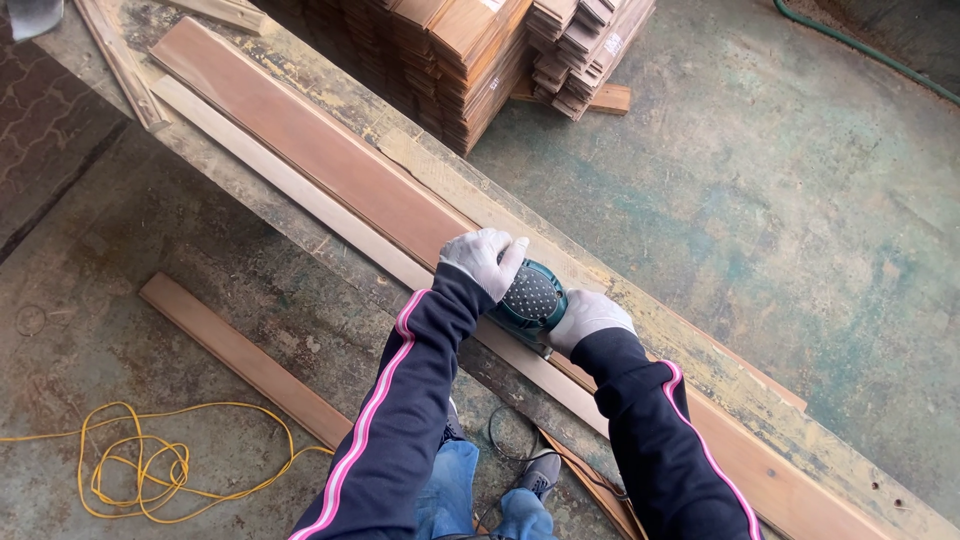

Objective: Sanding wooden planks using a hand-held orbital sander.

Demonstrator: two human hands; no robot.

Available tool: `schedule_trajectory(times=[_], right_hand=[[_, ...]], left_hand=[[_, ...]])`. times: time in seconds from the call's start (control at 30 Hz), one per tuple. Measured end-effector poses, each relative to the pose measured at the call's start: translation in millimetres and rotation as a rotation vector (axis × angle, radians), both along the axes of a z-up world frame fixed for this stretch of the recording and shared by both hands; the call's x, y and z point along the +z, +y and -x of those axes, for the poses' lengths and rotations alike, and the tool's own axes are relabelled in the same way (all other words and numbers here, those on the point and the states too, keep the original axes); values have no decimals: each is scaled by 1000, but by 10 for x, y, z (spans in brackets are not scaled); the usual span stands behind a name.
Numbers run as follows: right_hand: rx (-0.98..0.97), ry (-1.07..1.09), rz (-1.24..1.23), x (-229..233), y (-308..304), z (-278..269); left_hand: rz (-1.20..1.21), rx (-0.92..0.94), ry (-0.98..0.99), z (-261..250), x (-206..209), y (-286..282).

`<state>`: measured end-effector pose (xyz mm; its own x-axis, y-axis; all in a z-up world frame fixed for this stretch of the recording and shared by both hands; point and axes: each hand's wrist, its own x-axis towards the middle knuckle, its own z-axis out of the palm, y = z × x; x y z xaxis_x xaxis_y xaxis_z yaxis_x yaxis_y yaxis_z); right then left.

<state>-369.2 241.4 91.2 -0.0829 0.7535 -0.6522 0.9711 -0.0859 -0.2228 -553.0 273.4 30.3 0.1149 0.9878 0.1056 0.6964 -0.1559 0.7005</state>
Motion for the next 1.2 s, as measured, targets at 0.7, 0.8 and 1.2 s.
schedule_trajectory(times=[0.7,0.8,1.2], right_hand=[[4,14,10,6,429,664],[1,14,5,79,480,776],[2,21,-18,45,724,1110]], left_hand=[[-12,18,0,678,-48,410],[-19,19,-8,778,-49,472],[-23,19,-5,1125,-7,724]])
